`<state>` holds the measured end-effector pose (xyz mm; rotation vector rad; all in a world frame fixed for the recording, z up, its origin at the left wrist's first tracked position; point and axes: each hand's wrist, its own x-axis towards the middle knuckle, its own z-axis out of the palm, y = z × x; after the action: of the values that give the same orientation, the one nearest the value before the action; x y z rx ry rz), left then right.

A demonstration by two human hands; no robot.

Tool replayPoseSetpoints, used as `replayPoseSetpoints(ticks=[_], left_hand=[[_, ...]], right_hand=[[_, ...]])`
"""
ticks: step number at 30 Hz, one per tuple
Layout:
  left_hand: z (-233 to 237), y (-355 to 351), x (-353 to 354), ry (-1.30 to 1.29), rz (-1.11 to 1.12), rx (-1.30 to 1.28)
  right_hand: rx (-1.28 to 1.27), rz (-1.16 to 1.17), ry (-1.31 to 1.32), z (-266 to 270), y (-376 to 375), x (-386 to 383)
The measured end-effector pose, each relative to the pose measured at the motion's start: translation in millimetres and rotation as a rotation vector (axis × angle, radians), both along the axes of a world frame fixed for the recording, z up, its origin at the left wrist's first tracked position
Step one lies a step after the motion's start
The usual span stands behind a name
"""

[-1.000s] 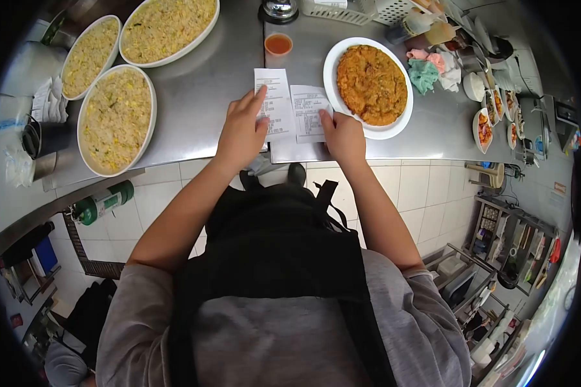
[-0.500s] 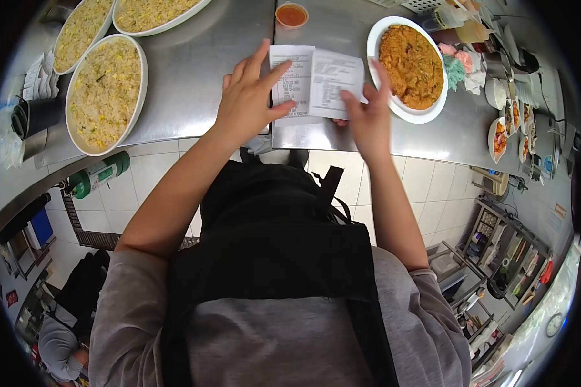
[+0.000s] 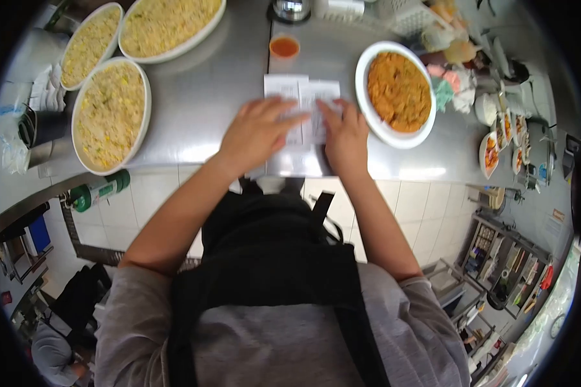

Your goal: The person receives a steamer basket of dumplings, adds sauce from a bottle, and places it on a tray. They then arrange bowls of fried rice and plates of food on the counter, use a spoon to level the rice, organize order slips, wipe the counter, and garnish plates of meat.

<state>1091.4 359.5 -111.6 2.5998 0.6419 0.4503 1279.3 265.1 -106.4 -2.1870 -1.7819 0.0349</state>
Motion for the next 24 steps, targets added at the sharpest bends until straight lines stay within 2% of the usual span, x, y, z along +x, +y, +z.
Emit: replayPoseSetpoints(ticks=[2, 4, 5, 7, 9, 10, 11, 12, 13, 14, 15, 16, 17, 18, 20, 21, 22, 24], left_hand=[[-4, -3, 0, 0.004, 0.013, 0.027], [-2, -1, -2, -0.011, 0.009, 0.077], [0, -1, -2, -0.014, 0.008, 0.085], [6, 1, -2, -0.018, 0.011, 0.101], [10, 0, -3, 0.003, 0.000, 0.098], [11, 1, -3, 0.004, 0.003, 0.100], [11, 1, -3, 0.005, 0.002, 0.109], [10, 2, -4, 0.007, -0.003, 0.116], [10, 3, -3, 0.011, -0.007, 0.113], [10, 3, -3, 0.004, -0.008, 0.102], [9, 3, -4, -0.002, -0.009, 0.087], [8, 3, -3, 0.001, -0.012, 0.077], [6, 4, -3, -0.011, -0.008, 0.089], [5, 4, -4, -0.022, -0.005, 0.099], [3, 3, -4, -0.025, -0.008, 0.094], [2, 4, -4, -0.031, 0.002, 0.106], [2, 4, -5, -0.027, 0.006, 0.098], [1, 5, -4, -0.021, 0.001, 0.064]], right_hand=[[-0.075, 0.028, -0.057, 4, 6, 3], [-0.241, 0.037, 0.022, 32, 28, 7], [-0.211, 0.084, 0.061, 39, 49, 17], [0.153, 0.109, 0.413, 51, 117, 42], [0.295, -0.025, 0.583, 75, 196, 55], [0.304, -0.056, 0.517, 80, 234, 61], [0.352, -0.089, 0.493, 56, 279, 75], [0.280, -0.160, 0.423, 60, 299, 73], [0.000, -0.243, 0.340, 69, 316, 71], [-0.003, -0.245, 0.342, 55, 342, 76], [0.060, -0.353, 0.617, 28, 368, 83], [0.124, -0.464, 0.889, 10, 378, 87], [0.015, -0.434, 1.181, 24, 375, 87], [0.005, -0.446, 1.183, 26, 364, 85], [0.306, -0.191, 1.210, 26, 332, 74], [0.343, -0.183, 1.234, 34, 310, 58], [0.333, -0.186, 1.238, 35, 308, 54], [0.117, -0.308, 0.912, 32, 302, 53]])
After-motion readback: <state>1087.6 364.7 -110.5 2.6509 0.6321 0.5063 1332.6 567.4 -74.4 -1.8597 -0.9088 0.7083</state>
